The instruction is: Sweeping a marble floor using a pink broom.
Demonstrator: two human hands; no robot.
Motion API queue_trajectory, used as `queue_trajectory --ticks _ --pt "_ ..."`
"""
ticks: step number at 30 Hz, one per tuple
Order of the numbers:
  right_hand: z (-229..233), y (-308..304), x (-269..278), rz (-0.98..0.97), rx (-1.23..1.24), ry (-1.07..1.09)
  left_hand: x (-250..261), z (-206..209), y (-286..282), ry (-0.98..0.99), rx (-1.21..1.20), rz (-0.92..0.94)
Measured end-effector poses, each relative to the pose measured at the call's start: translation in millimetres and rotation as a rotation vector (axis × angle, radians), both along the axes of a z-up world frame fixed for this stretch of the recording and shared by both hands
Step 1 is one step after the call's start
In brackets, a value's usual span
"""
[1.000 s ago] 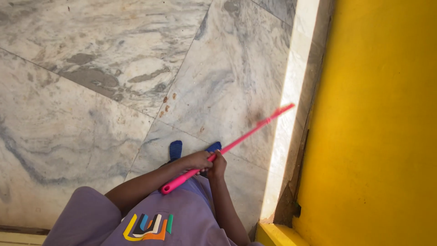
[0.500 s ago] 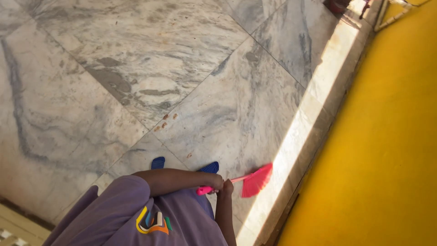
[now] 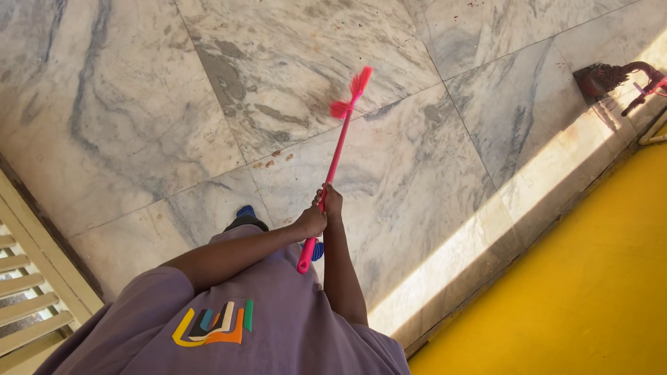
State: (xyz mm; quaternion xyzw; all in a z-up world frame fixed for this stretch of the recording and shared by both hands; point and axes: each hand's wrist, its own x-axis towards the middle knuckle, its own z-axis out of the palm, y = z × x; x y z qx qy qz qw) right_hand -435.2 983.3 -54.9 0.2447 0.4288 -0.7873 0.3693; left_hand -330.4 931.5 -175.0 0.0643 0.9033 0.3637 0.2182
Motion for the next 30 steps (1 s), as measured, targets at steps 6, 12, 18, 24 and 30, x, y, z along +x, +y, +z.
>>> queue_trajectory --ticks 6,12,18,24,30 --pt "6 83 9 -0.362 0.094 -0.045 -35 238 41 -0.654 0.398 0.512" --pt "27 212 70 -0.796 0.406 -0.16 -20 211 135 -1.054 0.564 0.228" --pt "2 313 139 -1.051 0.636 -0.343 -6 194 226 -1.286 0.448 -0.045" --pt "-82 328 104 -0.758 0.469 -0.452 -28 158 249 -1.253 0.393 0.246" --pt "-81 229 -68 -0.507 0.361 -0.324 -131 123 167 -1.01 0.4 0.482"
